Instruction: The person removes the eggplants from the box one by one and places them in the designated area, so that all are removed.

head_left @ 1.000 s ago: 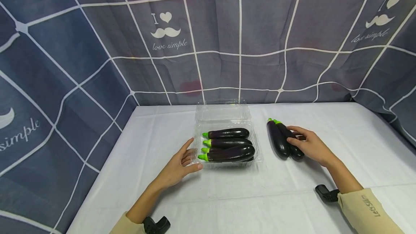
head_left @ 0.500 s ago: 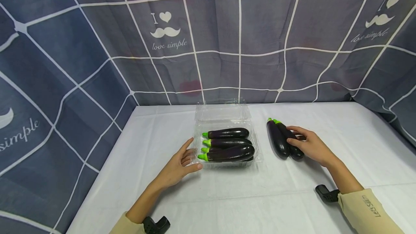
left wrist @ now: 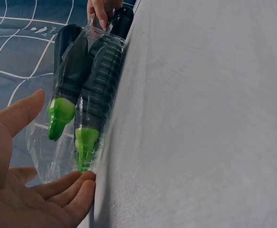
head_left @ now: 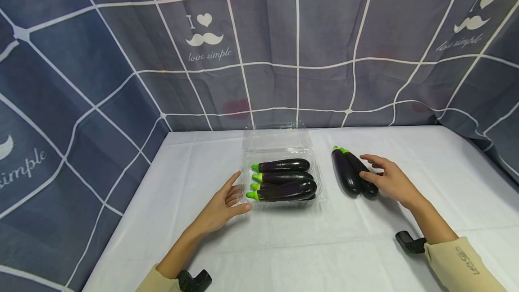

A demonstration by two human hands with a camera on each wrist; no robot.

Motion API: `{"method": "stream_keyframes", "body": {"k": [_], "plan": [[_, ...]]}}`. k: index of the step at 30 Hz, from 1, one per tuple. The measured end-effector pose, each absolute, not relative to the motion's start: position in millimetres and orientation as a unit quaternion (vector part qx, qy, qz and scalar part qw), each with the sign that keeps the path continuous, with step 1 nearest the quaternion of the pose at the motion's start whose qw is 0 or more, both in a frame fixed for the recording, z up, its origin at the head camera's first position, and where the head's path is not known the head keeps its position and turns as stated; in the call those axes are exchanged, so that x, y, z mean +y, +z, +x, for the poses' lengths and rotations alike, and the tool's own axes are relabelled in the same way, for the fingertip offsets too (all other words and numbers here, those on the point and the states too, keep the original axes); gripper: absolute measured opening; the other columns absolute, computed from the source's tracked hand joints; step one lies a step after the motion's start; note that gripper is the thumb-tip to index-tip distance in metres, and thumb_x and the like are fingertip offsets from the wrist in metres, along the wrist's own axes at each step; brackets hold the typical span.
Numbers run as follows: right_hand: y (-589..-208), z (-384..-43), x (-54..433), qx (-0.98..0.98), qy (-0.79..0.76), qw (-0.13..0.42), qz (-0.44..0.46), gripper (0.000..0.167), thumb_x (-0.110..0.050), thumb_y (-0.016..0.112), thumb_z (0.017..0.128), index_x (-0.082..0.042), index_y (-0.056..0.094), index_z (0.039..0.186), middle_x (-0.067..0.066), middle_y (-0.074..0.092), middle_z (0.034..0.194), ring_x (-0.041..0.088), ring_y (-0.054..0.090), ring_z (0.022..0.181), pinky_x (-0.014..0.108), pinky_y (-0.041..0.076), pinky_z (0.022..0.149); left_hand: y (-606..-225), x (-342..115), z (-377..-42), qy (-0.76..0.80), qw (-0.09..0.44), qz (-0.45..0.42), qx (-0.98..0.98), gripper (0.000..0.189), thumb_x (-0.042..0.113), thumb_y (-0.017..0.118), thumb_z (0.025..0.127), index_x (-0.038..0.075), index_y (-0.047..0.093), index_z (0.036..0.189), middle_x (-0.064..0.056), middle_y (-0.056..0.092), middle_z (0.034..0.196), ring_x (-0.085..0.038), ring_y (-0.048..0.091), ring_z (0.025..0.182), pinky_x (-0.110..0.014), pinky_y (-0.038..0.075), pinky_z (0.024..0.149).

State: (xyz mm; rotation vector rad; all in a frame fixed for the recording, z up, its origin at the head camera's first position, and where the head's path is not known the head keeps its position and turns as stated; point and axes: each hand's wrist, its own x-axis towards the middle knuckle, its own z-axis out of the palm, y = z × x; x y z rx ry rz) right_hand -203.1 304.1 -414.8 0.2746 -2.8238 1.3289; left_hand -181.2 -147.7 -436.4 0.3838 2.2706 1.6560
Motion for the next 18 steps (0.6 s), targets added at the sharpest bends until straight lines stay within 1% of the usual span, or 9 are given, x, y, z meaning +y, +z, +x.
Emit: {"method": "stream_keyframes", "body": {"k": [3,7,10,11,13,16,18], "plan": [[-409,-202,301,-0.898,0.431,0.005,0.086,0.055,-0.015,0.064,0.097,0.007,0.043,0.143,0.032,0.038,0.145,0.051,0.035,0.130,0.064,0.038,0.101,-436,-148,-181,0.578,0.151,0.133,0.791,0.096,0.024,0.077,0.088,0.020,0.014,0.160,-0.020,0.033,0.154,-0.036,0.033,0.141,-0.041,0.031,0.115],[-401,-201,296,-0.896,0.436,0.014,0.088,0.054,-0.019,0.064,0.098,0.004,0.046,0.143,0.029,0.040,0.145,0.048,0.037,0.130,0.062,0.037,0.102,-436,-148,-181,0.577,0.151,0.133,0.792,0.096,0.025,0.077,0.088,0.020,0.014,0.160,-0.020,0.033,0.154,-0.036,0.033,0.141,-0.041,0.031,0.115],[-395,-200,289,-0.894,0.437,0.032,0.096,0.050,-0.019,0.065,0.097,0.002,0.050,0.141,0.026,0.045,0.143,0.045,0.040,0.129,0.057,0.039,0.102,-436,-148,-181,0.576,0.150,0.133,0.792,0.096,0.025,0.077,0.088,0.020,0.014,0.160,-0.020,0.033,0.154,-0.036,0.034,0.140,-0.041,0.032,0.115],[-393,-199,287,-0.892,0.439,0.036,0.100,0.050,-0.019,0.065,0.097,0.002,0.051,0.140,0.024,0.047,0.142,0.043,0.041,0.128,0.052,0.041,0.103,-436,-148,-181,0.577,0.150,0.134,0.792,0.096,0.025,0.077,0.088,0.020,0.014,0.160,-0.020,0.033,0.154,-0.036,0.034,0.140,-0.041,0.032,0.115],[-388,-198,282,-0.887,0.449,0.041,0.105,0.049,-0.018,0.066,0.096,0.001,0.052,0.139,0.022,0.048,0.141,0.041,0.043,0.127,0.037,0.045,0.102,-436,-147,-181,0.576,0.151,0.133,0.792,0.096,0.025,0.077,0.088,0.020,0.014,0.160,-0.020,0.033,0.154,-0.036,0.034,0.141,-0.041,0.032,0.115],[-380,-195,273,-0.875,0.469,0.036,0.112,0.048,-0.018,0.067,0.096,-0.002,0.054,0.139,0.018,0.052,0.139,0.038,0.049,0.123,0.017,0.048,0.092,-436,-148,-181,0.577,0.152,0.134,0.791,0.096,0.025,0.077,0.088,0.021,0.014,0.160,-0.020,0.033,0.154,-0.036,0.033,0.141,-0.041,0.032,0.115],[-374,-193,267,-0.866,0.484,0.024,0.120,0.048,-0.018,0.068,0.096,-0.003,0.054,0.139,0.018,0.053,0.137,0.034,0.052,0.120,0.011,0.048,0.088,-436,-148,-181,0.577,0.153,0.132,0.791,0.096,0.025,0.077,0.088,0.021,0.014,0.160,-0.020,0.033,0.154,-0.035,0.033,0.141,-0.040,0.032,0.115]]}}
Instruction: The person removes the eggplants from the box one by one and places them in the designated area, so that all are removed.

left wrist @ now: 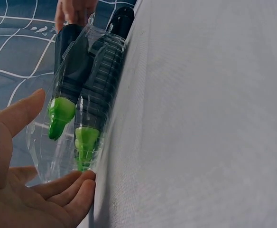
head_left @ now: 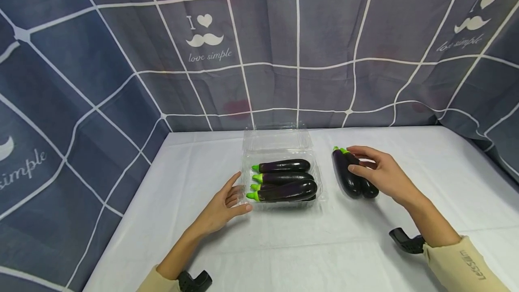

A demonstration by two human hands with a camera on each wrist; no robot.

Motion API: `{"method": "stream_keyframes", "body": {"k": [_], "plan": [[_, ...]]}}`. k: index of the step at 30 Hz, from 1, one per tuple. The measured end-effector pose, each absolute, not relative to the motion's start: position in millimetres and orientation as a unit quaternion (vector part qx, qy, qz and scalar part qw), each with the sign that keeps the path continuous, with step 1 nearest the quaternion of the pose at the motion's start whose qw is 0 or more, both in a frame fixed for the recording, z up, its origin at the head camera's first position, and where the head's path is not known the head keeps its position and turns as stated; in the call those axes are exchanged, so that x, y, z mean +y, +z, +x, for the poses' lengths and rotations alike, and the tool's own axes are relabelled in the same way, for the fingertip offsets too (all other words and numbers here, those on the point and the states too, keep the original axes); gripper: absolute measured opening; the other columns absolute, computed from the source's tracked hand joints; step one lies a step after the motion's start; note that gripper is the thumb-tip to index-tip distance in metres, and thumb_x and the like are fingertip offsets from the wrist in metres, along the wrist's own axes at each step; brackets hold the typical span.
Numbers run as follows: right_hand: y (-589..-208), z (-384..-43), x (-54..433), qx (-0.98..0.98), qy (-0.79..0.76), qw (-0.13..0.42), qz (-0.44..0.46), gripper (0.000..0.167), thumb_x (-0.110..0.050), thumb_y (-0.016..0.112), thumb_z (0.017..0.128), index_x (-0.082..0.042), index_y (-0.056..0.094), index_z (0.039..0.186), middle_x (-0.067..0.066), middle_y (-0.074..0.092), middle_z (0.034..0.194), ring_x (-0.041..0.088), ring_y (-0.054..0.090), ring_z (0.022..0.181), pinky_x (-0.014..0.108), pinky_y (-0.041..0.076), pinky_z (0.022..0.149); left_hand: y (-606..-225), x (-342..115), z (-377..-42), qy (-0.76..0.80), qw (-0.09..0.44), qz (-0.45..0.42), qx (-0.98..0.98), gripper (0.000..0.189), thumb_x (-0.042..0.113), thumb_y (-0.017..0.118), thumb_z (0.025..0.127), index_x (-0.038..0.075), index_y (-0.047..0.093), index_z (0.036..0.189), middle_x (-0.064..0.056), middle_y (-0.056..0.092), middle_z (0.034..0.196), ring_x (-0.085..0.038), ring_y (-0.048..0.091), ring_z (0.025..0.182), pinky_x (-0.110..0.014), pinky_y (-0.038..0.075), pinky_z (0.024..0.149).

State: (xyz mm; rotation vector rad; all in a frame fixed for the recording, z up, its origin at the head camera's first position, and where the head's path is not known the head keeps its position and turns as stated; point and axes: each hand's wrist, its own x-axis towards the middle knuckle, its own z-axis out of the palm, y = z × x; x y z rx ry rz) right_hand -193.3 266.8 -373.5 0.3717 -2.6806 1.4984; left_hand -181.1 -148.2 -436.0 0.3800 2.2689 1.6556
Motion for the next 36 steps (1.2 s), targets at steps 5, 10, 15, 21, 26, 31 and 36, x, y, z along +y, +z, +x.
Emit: {"method": "stream_keyframes", "body": {"k": [5,10,15,21,26,31,36], "plan": [[-362,-190,252,-0.852,0.496,0.001,0.166,0.046,-0.014,0.069,0.095,-0.002,0.056,0.137,0.014,0.055,0.136,0.014,0.056,0.115,0.015,0.048,0.092,-436,-148,-181,0.580,0.154,0.131,0.789,0.096,0.024,0.077,0.088,0.022,0.014,0.160,-0.019,0.033,0.154,-0.035,0.032,0.141,-0.040,0.031,0.115],[-361,-187,237,-0.852,0.484,-0.019,0.199,0.044,-0.015,0.070,0.094,-0.007,0.059,0.135,0.008,0.055,0.137,0.012,0.056,0.117,0.022,0.047,0.097,-436,-148,-180,0.580,0.153,0.134,0.789,0.096,0.024,0.077,0.089,0.021,0.014,0.160,-0.020,0.033,0.154,-0.036,0.033,0.141,-0.041,0.031,0.115],[-364,-182,225,-0.836,0.497,-0.022,0.233,0.042,-0.014,0.071,0.093,-0.011,0.061,0.133,0.003,0.056,0.130,0.014,0.054,0.120,0.026,0.046,0.100,-436,-148,-179,0.579,0.153,0.132,0.790,0.096,0.025,0.077,0.088,0.021,0.014,0.160,-0.020,0.033,0.153,-0.036,0.033,0.141,-0.041,0.031,0.115],[-367,-185,211,-0.825,0.489,-0.007,0.282,0.041,-0.011,0.072,0.092,-0.015,0.062,0.131,-0.003,0.060,0.128,0.013,0.053,0.120,0.032,0.048,0.099,-436,-148,-179,0.580,0.149,0.136,0.789,0.096,0.025,0.077,0.089,0.020,0.013,0.160,-0.020,0.035,0.152,-0.036,0.034,0.140,-0.042,0.032,0.115],[-373,-188,202,-0.821,0.485,-0.023,0.301,0.040,-0.012,0.073,0.091,-0.015,0.062,0.130,-0.003,0.060,0.130,0.014,0.053,0.122,0.039,0.048,0.101,-435,-147,-180,0.582,0.147,0.136,0.788,0.096,0.024,0.077,0.088,0.020,0.014,0.160,-0.020,0.035,0.152,-0.036,0.036,0.139,-0.042,0.032,0.115],[-376,-190,196,-0.815,0.489,-0.040,0.308,0.041,-0.014,0.073,0.091,-0.014,0.063,0.130,-0.001,0.060,0.131,0.025,0.053,0.124,0.045,0.046,0.103,-434,-147,-179,0.583,0.147,0.137,0.787,0.097,0.024,0.078,0.088,0.018,0.013,0.160,-0.021,0.036,0.152,-0.036,0.036,0.139,-0.042,0.032,0.114],[-374,-196,188,-0.813,0.492,-0.055,0.308,0.041,-0.016,0.073,0.091,-0.013,0.062,0.131,0.003,0.061,0.132,0.028,0.053,0.125,0.047,0.044,0.104,-435,-147,-179,0.584,0.145,0.135,0.787,0.097,0.024,0.078,0.087,0.018,0.014,0.160,-0.020,0.036,0.151,-0.036,0.036,0.139,-0.041,0.033,0.114]]}}
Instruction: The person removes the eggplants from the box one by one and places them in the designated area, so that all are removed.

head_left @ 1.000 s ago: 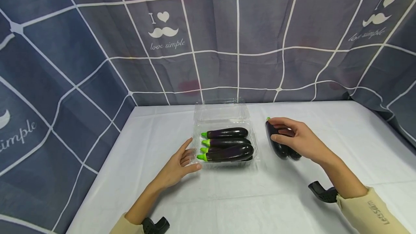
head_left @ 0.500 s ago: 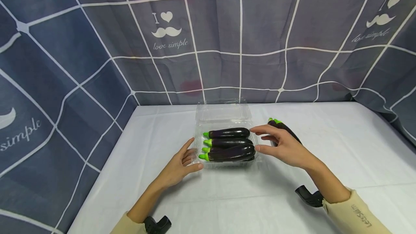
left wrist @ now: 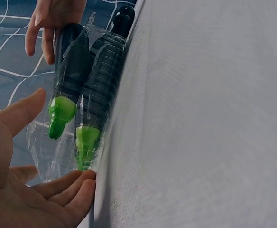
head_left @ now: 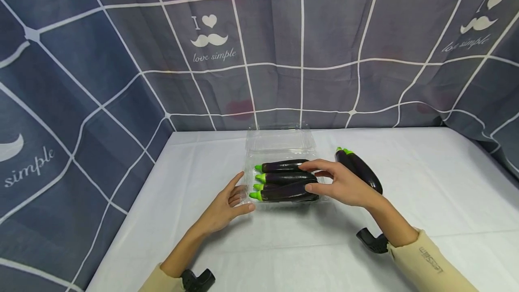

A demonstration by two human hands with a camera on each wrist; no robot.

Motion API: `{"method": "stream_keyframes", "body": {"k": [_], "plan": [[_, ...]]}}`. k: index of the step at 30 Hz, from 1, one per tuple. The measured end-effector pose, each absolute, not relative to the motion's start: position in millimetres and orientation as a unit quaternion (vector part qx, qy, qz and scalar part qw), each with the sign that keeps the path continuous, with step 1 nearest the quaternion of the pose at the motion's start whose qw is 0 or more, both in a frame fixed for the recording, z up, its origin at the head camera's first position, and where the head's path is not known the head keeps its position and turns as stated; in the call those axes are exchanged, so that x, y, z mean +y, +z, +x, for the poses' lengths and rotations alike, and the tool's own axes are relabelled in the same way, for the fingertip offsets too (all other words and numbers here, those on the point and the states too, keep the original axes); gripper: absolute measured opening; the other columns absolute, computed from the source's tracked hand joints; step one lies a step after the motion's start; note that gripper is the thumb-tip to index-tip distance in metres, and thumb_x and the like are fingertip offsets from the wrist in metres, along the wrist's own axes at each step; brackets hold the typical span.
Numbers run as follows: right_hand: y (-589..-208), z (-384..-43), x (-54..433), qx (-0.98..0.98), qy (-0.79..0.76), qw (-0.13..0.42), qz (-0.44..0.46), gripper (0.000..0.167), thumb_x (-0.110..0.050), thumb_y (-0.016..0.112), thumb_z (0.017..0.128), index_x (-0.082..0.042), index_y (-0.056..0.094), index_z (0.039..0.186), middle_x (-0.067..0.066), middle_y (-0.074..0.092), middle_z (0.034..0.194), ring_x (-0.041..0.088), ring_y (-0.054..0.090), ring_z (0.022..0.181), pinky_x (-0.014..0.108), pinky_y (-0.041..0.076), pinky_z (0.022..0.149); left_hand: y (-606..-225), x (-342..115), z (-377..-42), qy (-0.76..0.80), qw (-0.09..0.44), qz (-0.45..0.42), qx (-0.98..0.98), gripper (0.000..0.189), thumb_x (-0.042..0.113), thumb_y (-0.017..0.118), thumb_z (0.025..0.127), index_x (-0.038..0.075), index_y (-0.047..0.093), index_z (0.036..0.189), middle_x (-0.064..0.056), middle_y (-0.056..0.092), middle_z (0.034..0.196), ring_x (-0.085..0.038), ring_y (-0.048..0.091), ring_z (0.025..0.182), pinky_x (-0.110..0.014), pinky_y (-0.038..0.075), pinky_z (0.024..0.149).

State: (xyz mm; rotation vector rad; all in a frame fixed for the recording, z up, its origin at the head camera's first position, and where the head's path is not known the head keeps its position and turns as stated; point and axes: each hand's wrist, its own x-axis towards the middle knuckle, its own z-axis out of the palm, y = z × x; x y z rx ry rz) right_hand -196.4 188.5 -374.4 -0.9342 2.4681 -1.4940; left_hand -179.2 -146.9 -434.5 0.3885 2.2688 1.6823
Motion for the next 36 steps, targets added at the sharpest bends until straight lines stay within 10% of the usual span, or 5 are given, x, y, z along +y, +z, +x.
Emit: {"method": "stream_keyframes", "body": {"k": [36], "plan": [[-383,-229,151,0.790,-0.459,0.183,-0.361,0.049,-0.024,0.074,0.090,-0.007,0.062,0.134,0.007,0.059,0.133,0.031,0.053,0.118,0.046,0.048,0.093,-437,-147,-180,0.585,0.149,0.128,0.787,0.096,0.023,0.077,0.088,0.019,0.014,0.160,-0.021,0.036,0.151,-0.036,0.035,0.139,-0.042,0.032,0.115]]}}
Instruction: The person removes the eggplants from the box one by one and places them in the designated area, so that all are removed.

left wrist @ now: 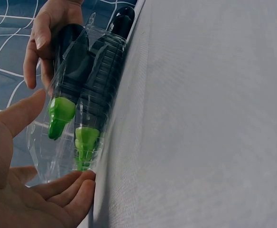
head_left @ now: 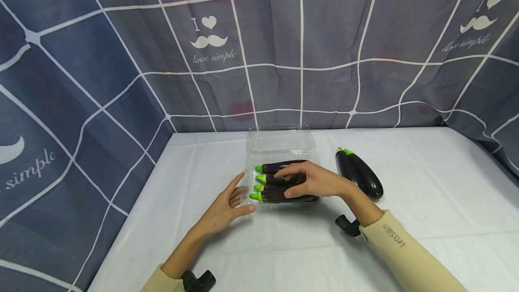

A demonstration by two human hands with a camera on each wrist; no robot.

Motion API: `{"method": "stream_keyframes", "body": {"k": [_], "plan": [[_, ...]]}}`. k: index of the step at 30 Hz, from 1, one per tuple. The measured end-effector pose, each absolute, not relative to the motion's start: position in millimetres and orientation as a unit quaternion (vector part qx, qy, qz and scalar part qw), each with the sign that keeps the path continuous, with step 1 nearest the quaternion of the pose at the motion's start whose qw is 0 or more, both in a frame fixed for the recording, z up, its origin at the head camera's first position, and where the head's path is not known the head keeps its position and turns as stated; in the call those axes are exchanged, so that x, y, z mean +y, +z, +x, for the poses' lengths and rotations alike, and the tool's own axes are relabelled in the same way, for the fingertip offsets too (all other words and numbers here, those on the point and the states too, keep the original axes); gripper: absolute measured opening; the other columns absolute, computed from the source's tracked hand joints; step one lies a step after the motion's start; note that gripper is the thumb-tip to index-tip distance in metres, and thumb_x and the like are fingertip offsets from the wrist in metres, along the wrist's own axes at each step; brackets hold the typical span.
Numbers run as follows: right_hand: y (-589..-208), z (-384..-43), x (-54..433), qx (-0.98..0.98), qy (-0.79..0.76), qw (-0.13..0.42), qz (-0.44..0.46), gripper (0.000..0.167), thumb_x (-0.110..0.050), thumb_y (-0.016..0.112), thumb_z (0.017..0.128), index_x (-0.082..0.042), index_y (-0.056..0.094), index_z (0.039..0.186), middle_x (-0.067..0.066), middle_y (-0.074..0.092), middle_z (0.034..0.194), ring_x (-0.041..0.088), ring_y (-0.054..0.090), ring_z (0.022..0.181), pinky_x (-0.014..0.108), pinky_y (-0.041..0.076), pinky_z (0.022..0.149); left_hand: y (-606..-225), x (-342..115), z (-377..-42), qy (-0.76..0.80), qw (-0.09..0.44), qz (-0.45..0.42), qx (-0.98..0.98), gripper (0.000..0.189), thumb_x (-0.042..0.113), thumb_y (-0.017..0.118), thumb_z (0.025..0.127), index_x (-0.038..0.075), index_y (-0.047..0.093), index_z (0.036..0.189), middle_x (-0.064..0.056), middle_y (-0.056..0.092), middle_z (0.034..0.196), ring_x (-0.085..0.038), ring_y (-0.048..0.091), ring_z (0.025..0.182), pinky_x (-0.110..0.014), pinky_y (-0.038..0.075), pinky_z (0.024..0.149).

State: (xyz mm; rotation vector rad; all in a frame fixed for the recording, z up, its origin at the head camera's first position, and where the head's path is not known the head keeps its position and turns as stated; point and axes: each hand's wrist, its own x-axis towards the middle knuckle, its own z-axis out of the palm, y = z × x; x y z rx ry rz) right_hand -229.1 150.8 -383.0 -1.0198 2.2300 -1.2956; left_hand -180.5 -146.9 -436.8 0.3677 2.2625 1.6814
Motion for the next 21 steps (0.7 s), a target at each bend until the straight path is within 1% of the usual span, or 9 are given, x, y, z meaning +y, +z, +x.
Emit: {"method": "stream_keyframes", "body": {"k": [2,7,13,17,21], "plan": [[-383.6,-229.7,150.8,0.789,-0.456,0.182,-0.368,0.048,-0.024,0.074,0.089,-0.008,0.063,0.133,0.005,0.059,0.131,0.029,0.053,0.117,0.046,0.047,0.095,-436.8,-147.0,-180.8,0.585,0.149,0.128,0.787,0.095,0.023,0.077,0.088,0.020,0.014,0.160,-0.021,0.036,0.151,-0.036,0.036,0.139,-0.042,0.032,0.115],[-386.7,-231.7,152.4,0.784,-0.450,0.183,-0.386,0.043,-0.022,0.076,0.087,-0.008,0.067,0.127,0.004,0.062,0.127,0.028,0.054,0.113,0.047,0.046,0.096,-436.5,-147.3,-181.2,0.585,0.148,0.130,0.787,0.096,0.024,0.077,0.088,0.020,0.015,0.160,-0.021,0.037,0.151,-0.036,0.036,0.139,-0.042,0.032,0.115],[-389.3,-230.7,153.2,0.781,-0.447,0.206,-0.384,0.038,-0.022,0.077,0.086,-0.011,0.071,0.122,-0.001,0.064,0.124,0.023,0.055,0.119,0.047,0.047,0.098,-436.7,-147.6,-181.4,0.584,0.148,0.132,0.787,0.095,0.024,0.077,0.088,0.020,0.015,0.160,-0.021,0.036,0.151,-0.036,0.035,0.139,-0.042,0.032,0.115],[-390.7,-229.3,152.5,0.785,-0.442,0.216,-0.377,0.038,-0.023,0.077,0.086,-0.013,0.071,0.122,-0.002,0.065,0.124,0.019,0.056,0.118,0.041,0.051,0.093,-436.7,-147.9,-181.2,0.585,0.149,0.130,0.787,0.095,0.024,0.078,0.088,0.021,0.015,0.160,-0.021,0.035,0.152,-0.035,0.036,0.139,-0.042,0.032,0.115],[-391.7,-229.2,152.7,0.786,-0.442,0.218,-0.373,0.037,-0.023,0.076,0.087,-0.014,0.071,0.122,-0.001,0.065,0.124,0.020,0.057,0.115,0.035,0.053,0.087,-436.8,-147.9,-181.4,0.584,0.150,0.130,0.787,0.096,0.024,0.078,0.088,0.020,0.015,0.160,-0.021,0.036,0.151,-0.035,0.036,0.139,-0.042,0.032,0.115]]}}
